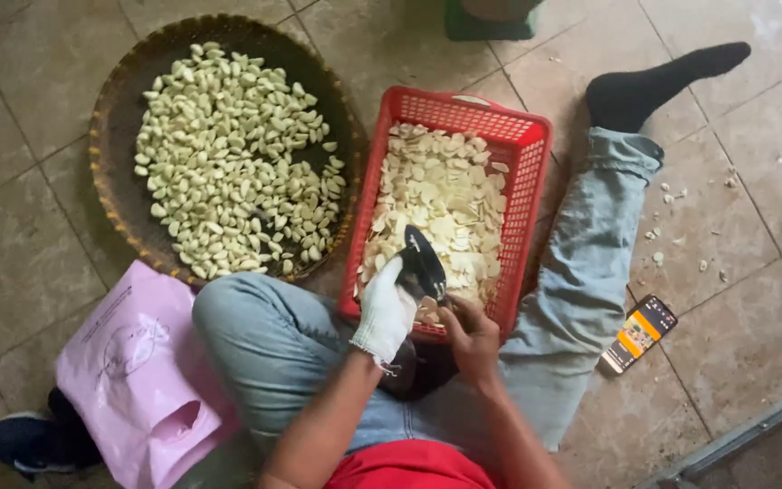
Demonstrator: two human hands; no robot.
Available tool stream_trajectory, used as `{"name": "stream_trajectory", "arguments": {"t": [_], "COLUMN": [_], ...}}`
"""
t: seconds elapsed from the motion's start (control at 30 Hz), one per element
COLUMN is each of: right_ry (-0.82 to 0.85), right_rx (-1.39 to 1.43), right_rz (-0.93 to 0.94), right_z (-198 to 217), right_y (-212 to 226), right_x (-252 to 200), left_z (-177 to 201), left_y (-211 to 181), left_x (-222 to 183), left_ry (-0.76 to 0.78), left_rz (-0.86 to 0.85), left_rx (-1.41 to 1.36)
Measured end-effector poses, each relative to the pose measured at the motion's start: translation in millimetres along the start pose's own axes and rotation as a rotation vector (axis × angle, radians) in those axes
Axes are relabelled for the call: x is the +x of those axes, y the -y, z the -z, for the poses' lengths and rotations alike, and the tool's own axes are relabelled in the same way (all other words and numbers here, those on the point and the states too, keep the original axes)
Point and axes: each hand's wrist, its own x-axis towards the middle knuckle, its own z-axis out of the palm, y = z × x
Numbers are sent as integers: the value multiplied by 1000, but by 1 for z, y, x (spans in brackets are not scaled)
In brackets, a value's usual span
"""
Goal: Slicing garlic cloves into thin pieces using a handheld slicer over a red plastic basket while sitting on the floor.
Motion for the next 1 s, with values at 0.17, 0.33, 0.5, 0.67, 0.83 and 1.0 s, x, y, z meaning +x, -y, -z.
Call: {"name": "stream_trajectory", "arguments": {"t": [0.17,0.33,0.5,0.67,0.83,1.0], "right_ry": [-14,15,24,-32,-129,-210], "right_rx": [140,174,263,34,-59,259], "right_rz": [-130,-100,-70,214,267,164], "right_z": [18,19,-1,-27,-41,-56], "right_y": [-5,7,26,42,29,51], "right_x": [1,3,4,-3,-10,-14], "left_z": [37,33,39,41,29,-6], "left_y": [-11,-23,-21,-10,-11,-27], "left_x": [9,-29,-42,-59,-77,-133], "left_ry": [352,439,415,329,211,177], "left_rz": [80,-27,-68,-205,-269,-353], "left_rx": [-25,134,185,315,299,591]}}
